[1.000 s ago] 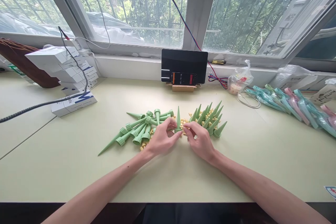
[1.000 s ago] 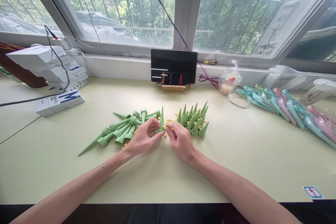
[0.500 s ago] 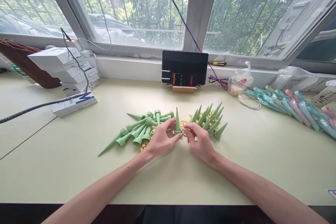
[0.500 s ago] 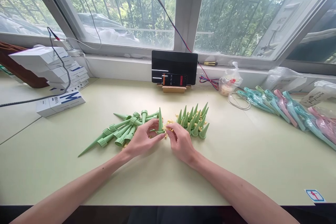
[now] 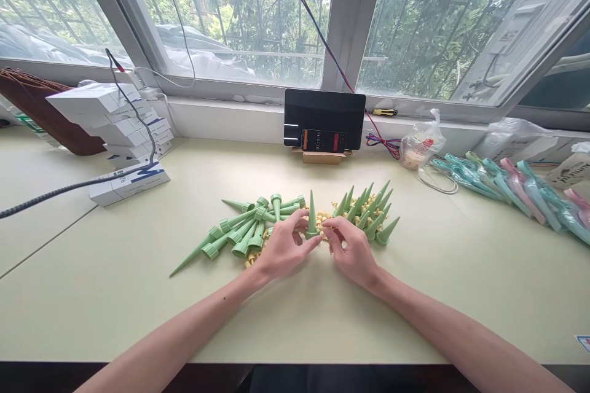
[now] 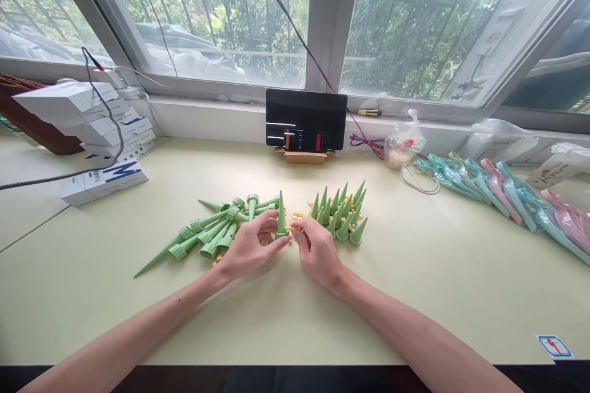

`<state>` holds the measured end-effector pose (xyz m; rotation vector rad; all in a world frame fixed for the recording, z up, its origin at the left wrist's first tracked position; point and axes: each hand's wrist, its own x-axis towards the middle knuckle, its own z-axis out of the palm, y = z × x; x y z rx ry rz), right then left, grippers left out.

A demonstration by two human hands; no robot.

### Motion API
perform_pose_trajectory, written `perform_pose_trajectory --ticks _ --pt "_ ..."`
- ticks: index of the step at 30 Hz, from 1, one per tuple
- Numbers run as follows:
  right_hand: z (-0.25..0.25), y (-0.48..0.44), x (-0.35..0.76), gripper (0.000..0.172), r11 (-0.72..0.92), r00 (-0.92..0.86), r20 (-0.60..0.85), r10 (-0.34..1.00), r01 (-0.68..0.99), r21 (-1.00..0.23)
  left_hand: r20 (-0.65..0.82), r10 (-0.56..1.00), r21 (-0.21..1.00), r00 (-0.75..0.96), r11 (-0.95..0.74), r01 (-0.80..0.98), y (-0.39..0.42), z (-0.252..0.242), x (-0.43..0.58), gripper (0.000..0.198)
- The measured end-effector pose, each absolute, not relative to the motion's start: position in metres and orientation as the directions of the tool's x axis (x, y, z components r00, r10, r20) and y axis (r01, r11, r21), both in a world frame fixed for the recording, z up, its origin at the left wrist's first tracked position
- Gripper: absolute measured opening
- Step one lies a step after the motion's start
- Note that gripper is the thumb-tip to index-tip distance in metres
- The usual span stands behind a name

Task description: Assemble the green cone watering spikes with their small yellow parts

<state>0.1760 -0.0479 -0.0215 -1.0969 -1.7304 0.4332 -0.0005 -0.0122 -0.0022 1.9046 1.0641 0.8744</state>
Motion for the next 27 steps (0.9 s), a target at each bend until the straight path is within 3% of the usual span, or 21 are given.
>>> perform_pose_trajectory --ticks 27 --pt "-0.0254 -0.0449 0.1776 0.017 0.516 -0.116 0.523 0.845 0.439 -0.736 0.195 0.883 0.847 0.427 -0.371 0.381 -0.0115 -0.0065 -0.0015 0.039"
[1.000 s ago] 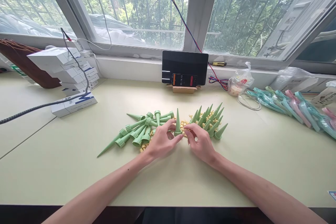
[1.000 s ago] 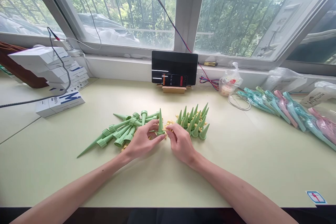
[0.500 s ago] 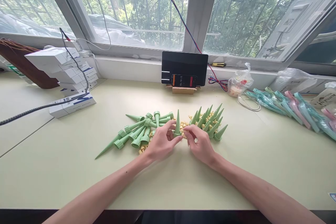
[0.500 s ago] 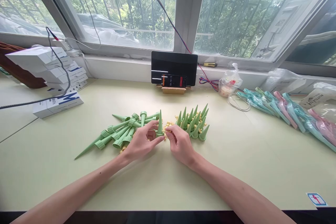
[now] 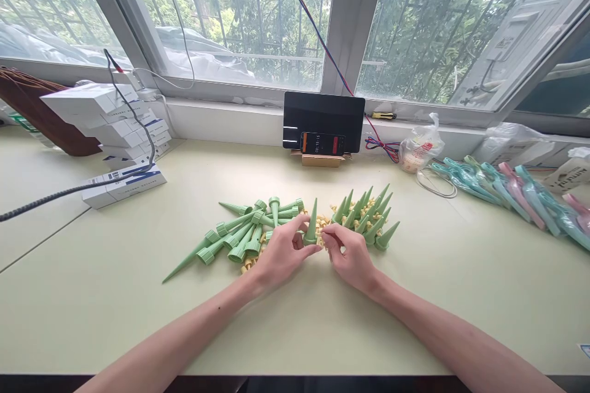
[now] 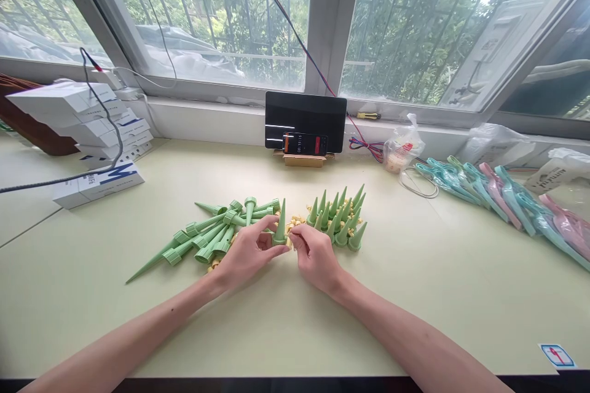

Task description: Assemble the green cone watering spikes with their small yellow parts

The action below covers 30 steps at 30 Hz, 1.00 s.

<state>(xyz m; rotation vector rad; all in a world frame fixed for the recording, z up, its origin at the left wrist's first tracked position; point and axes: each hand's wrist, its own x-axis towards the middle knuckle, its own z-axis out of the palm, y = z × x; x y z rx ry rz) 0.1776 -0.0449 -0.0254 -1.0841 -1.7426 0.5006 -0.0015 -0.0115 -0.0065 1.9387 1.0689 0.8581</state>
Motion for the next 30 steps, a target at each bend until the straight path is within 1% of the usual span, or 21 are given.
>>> perform_pose_trajectory --ticks 6,11,23,27,30 --pt "-0.0272 -0.0447 0.1779 0.019 0.5 -0.129 0.497 0.858 0.428 -0.753 0.205 0.873 0.833 0.442 -0.393 0.39 -0.0122 -0.0058 -0.0024 0.036" --pt "-0.0272 -0.0449 0.1786 0.022 0.478 -0.136 0.468 0.873 0.427 -0.768 0.174 0.872 0.821 0.457 -0.385 0.422 -0.0125 -0.0078 -0.0032 0.042" --pt "-0.0286 -0.0435 0.1786 0.028 0.471 -0.142 0.459 0.877 0.44 -0.764 0.2 0.861 0.775 0.468 -0.431 0.463 -0.0119 -0.0117 -0.0038 0.045" --pt "-0.0296 -0.0429 0.1792 0.029 0.456 -0.141 0.441 0.886 0.431 -0.778 0.202 0.863 0.784 0.464 -0.426 0.451 -0.0132 -0.0104 -0.0037 0.044" --pt "-0.0285 -0.0444 0.1783 0.028 0.424 -0.131 0.408 0.904 0.415 -0.805 0.196 0.871 0.816 0.45 -0.4 0.418 -0.0145 -0.0078 -0.0028 0.041"
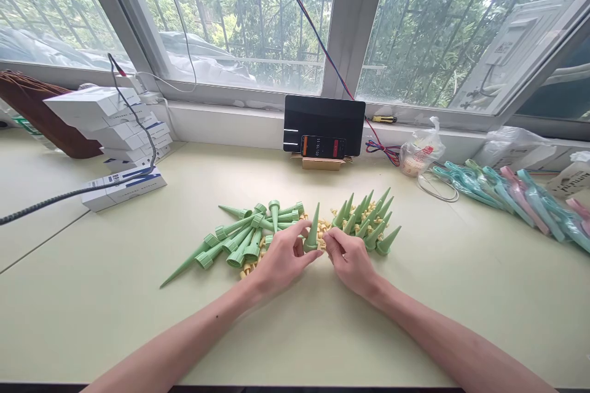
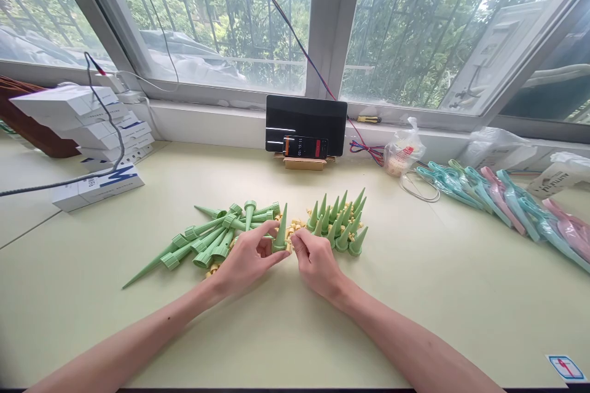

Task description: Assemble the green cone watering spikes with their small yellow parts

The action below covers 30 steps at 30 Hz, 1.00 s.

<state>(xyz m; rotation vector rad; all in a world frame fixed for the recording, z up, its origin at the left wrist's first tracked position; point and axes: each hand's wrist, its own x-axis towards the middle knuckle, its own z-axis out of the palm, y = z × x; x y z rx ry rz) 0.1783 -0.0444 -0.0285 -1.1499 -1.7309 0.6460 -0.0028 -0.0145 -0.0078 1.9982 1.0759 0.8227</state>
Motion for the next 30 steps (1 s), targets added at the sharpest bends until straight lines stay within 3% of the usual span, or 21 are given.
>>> perform_pose_trajectory --ticks 11,20,30 --pt "-0.022 -0.046 0.177 0.023 0.417 -0.075 0.429 0.9 0.435 -0.798 0.218 0.896 0.844 0.387 -0.372 0.387 -0.015 -0.001 -0.001 0.038" --pt "-0.025 -0.045 0.178 0.036 0.491 -0.111 0.507 0.855 0.486 -0.723 0.253 0.848 0.783 0.465 -0.462 0.417 -0.019 -0.007 -0.001 0.034" --pt "-0.032 -0.045 0.178 0.042 0.434 -0.082 0.461 0.884 0.512 -0.741 0.313 0.809 0.726 0.498 -0.541 0.423 -0.021 -0.011 -0.001 0.038"
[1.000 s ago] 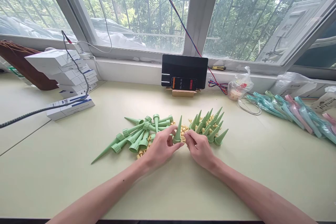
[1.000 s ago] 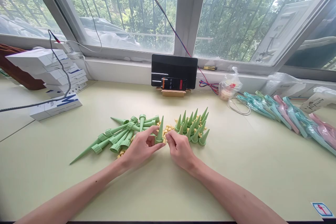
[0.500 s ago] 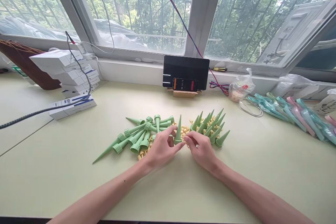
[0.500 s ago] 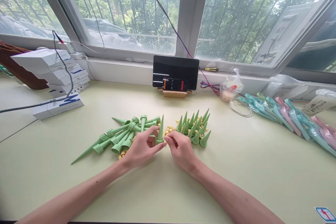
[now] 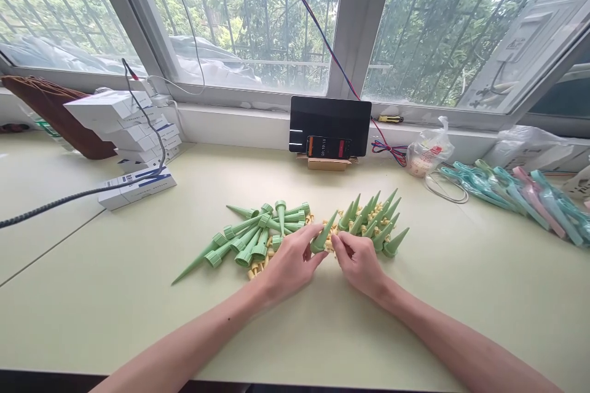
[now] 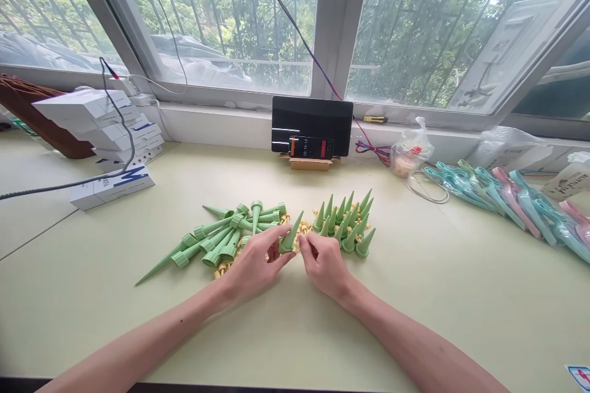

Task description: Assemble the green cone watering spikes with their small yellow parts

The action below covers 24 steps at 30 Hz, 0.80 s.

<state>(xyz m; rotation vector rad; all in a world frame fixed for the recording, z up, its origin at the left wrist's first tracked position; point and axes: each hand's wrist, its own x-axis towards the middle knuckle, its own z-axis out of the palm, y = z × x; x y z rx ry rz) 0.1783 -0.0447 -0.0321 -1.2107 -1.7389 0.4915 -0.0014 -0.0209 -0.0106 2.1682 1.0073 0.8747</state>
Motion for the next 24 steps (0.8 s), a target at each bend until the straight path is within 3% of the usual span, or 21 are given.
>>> perform_pose_trajectory --ticks 7,12,24 --pt "-0.028 -0.045 0.177 0.039 0.406 -0.058 0.436 0.898 0.491 -0.771 0.326 0.82 0.709 0.471 -0.541 0.452 -0.02 -0.008 0.0 0.039" --pt "-0.022 -0.049 0.175 0.02 0.395 -0.029 0.436 0.899 0.485 -0.781 0.327 0.857 0.704 0.398 -0.502 0.503 -0.019 -0.005 0.002 0.039" --pt "-0.024 -0.048 0.178 0.023 0.488 -0.129 0.495 0.859 0.499 -0.716 0.134 0.916 0.881 0.379 -0.285 0.377 -0.014 -0.001 -0.001 0.045"
